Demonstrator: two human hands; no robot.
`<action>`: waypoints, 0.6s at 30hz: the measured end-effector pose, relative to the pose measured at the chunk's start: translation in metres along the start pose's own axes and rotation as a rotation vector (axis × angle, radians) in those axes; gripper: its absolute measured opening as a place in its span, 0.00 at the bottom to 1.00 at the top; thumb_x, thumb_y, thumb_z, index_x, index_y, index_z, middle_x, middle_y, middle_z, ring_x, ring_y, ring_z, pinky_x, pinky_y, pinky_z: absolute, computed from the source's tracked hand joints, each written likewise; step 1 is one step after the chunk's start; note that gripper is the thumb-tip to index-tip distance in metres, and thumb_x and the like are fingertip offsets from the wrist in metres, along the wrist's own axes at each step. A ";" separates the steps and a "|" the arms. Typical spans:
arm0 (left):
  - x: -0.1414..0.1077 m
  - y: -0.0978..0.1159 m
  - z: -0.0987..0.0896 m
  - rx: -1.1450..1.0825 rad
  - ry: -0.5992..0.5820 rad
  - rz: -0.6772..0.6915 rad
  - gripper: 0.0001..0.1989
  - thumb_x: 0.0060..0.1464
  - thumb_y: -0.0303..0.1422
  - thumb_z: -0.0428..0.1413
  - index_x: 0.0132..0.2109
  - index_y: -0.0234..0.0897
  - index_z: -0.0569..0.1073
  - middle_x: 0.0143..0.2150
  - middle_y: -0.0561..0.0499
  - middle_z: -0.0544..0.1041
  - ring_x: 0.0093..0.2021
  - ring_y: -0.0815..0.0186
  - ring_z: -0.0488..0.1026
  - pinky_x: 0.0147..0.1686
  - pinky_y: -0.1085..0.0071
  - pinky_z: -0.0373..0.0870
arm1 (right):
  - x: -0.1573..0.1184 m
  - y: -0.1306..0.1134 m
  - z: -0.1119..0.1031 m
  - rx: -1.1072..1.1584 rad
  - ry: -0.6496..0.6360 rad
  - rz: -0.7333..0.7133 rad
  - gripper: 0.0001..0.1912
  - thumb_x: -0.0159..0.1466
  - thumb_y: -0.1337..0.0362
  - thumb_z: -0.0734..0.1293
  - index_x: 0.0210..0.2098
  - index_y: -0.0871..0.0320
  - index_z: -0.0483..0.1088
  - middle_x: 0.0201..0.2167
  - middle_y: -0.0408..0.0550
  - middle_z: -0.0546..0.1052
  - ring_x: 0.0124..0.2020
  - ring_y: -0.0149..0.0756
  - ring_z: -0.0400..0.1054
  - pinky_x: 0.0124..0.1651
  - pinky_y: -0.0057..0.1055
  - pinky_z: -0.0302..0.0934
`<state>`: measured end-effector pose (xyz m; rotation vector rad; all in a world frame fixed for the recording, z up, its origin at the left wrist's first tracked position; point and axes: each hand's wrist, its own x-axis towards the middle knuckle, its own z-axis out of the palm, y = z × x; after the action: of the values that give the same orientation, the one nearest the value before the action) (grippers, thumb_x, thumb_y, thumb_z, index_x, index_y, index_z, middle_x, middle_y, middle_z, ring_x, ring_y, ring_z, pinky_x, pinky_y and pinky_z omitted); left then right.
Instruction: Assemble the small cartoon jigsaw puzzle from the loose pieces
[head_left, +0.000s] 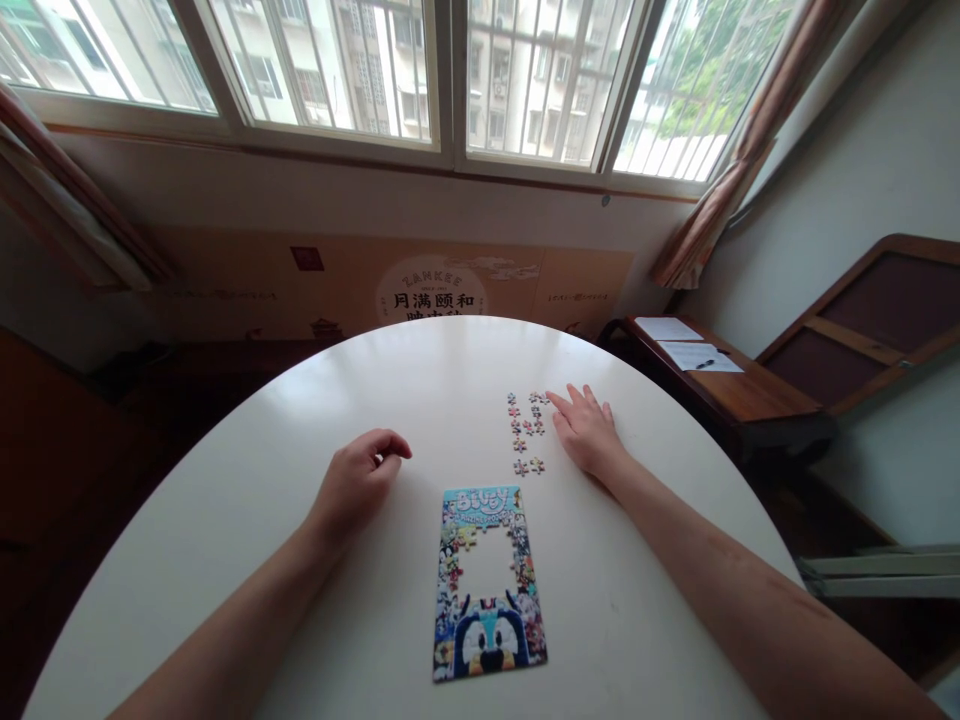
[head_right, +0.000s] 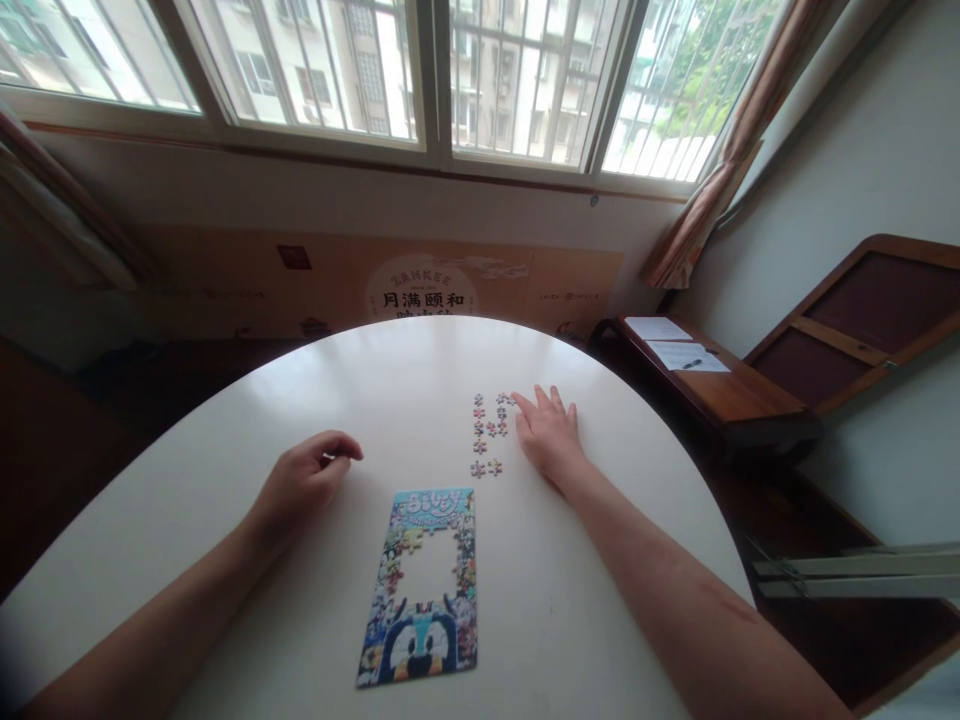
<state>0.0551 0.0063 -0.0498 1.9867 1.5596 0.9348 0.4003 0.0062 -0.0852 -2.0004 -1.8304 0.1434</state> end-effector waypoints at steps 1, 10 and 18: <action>0.000 -0.001 0.000 0.000 0.000 0.006 0.11 0.47 0.35 0.49 0.30 0.41 0.76 0.32 0.51 0.80 0.29 0.62 0.73 0.34 0.67 0.67 | 0.000 0.000 0.000 -0.014 -0.012 -0.001 0.24 0.72 0.57 0.55 0.66 0.46 0.66 0.72 0.53 0.59 0.74 0.60 0.43 0.69 0.70 0.37; 0.000 -0.002 0.000 -0.017 0.012 0.037 0.11 0.46 0.34 0.48 0.30 0.40 0.76 0.32 0.50 0.80 0.33 0.60 0.74 0.36 0.66 0.68 | -0.002 0.007 -0.010 -0.066 0.069 0.038 0.17 0.72 0.55 0.57 0.47 0.54 0.75 0.69 0.56 0.63 0.73 0.61 0.46 0.66 0.71 0.41; 0.001 -0.002 0.001 -0.029 0.010 0.049 0.12 0.45 0.34 0.48 0.30 0.40 0.76 0.31 0.51 0.79 0.31 0.61 0.74 0.36 0.66 0.68 | -0.004 0.011 -0.021 -0.127 0.092 0.040 0.12 0.65 0.55 0.66 0.42 0.56 0.75 0.64 0.56 0.69 0.69 0.57 0.53 0.66 0.58 0.50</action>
<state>0.0552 0.0075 -0.0517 2.0111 1.5004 0.9820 0.4179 -0.0034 -0.0710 -2.0934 -1.7833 -0.0538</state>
